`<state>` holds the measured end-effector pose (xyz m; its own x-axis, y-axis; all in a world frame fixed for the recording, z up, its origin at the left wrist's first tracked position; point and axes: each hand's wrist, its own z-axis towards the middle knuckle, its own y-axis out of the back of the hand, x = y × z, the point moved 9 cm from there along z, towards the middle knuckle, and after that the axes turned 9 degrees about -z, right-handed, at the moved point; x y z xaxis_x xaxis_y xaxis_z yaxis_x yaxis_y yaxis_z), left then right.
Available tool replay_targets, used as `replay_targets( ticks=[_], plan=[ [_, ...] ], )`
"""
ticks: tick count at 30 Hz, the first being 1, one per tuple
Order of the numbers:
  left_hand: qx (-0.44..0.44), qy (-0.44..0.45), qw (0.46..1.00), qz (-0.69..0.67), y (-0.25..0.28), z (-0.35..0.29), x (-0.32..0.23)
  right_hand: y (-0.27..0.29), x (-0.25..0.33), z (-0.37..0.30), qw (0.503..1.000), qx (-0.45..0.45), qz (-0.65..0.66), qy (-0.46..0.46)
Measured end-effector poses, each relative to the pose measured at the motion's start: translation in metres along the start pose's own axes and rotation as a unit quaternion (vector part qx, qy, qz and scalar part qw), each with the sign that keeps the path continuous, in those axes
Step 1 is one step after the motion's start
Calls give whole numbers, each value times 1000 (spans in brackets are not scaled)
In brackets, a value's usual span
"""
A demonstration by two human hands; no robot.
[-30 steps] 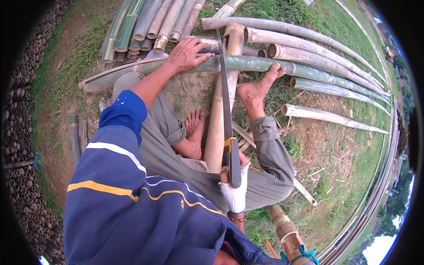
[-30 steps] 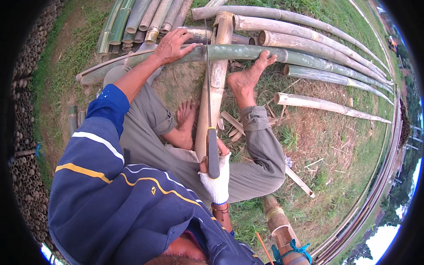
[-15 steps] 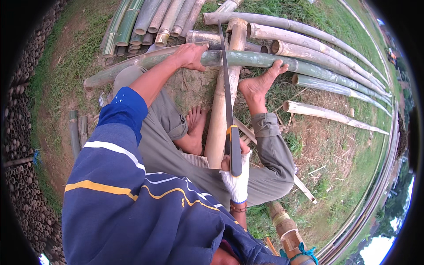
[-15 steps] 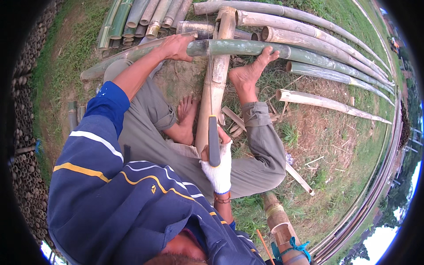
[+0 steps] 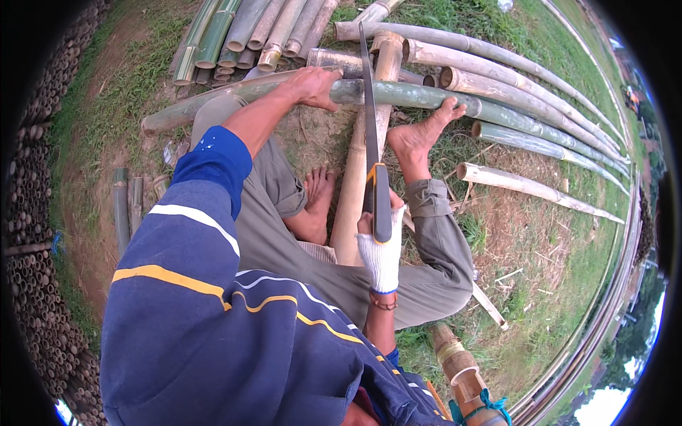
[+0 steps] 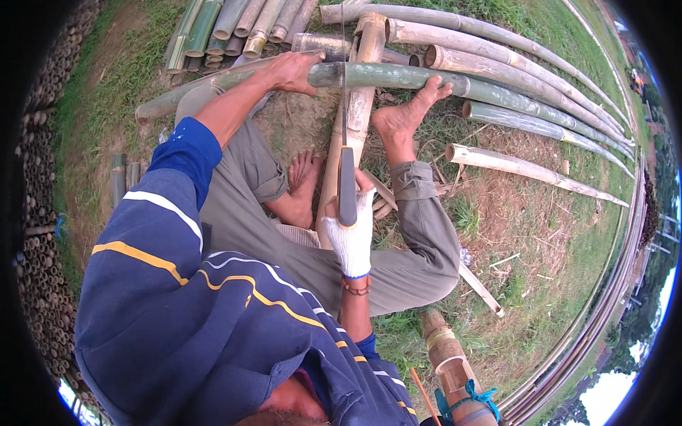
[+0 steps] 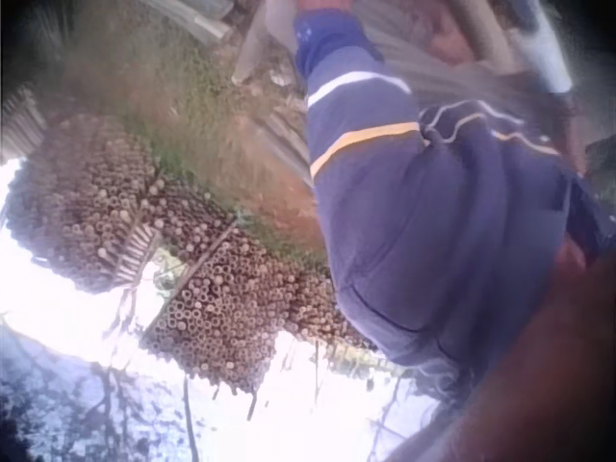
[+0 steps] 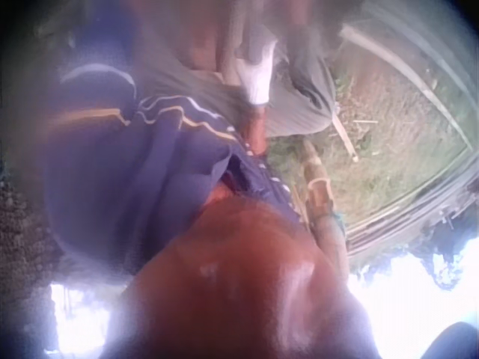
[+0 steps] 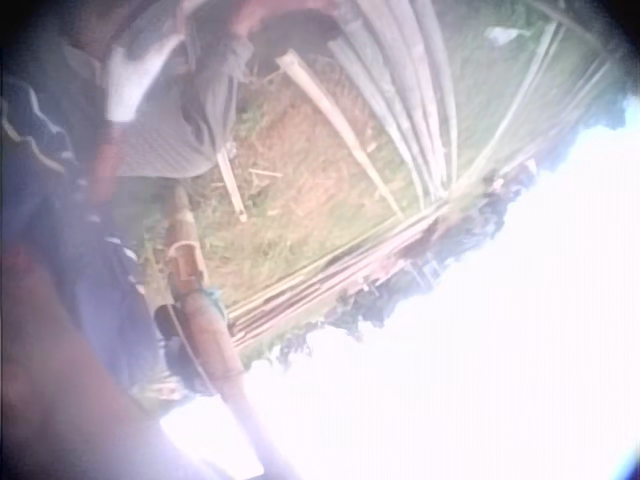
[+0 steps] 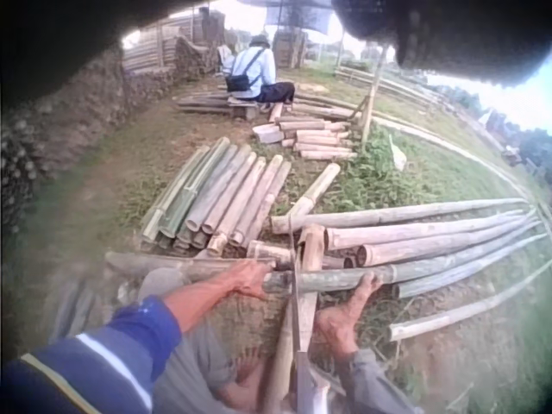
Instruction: The person sits on the ground and uses a hand saw to cut bamboo poles into shorter sections. They position each pole on a wooden support, saw through it, and then move the cut piece aside before repeating the process with another pole.
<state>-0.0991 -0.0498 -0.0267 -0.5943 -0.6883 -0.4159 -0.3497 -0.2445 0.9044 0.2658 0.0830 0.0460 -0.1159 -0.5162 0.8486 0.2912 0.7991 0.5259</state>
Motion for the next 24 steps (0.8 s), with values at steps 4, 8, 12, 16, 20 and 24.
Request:
replay_targets(
  ticks=[4, 8, 12, 16, 20, 24],
  plan=[
    [22, 6, 1000, -15, -19, -5, -13, 34, 2, -83, 998, 0, -57, -28],
    [7, 13, 1000, -13, -14, -9, -8, -14, -9, 52, 1000, -4, -11, -6],
    [28, -13, 999, -11, -15, 10, -39, -41, -36, 186, 999, -14, 50, 1],
    [15, 22, 1000, -7, -12, -23, 3, -65, -21, 113, 996, 66, 56, -32],
    [34, -7, 999, -15, -21, 5, -29, 21, -64, -82, 994, -3, 56, -97],
    [33, -3, 999, -10, -20, -5, -28, 7, -105, -46, 992, -8, 82, -98]
  ],
)
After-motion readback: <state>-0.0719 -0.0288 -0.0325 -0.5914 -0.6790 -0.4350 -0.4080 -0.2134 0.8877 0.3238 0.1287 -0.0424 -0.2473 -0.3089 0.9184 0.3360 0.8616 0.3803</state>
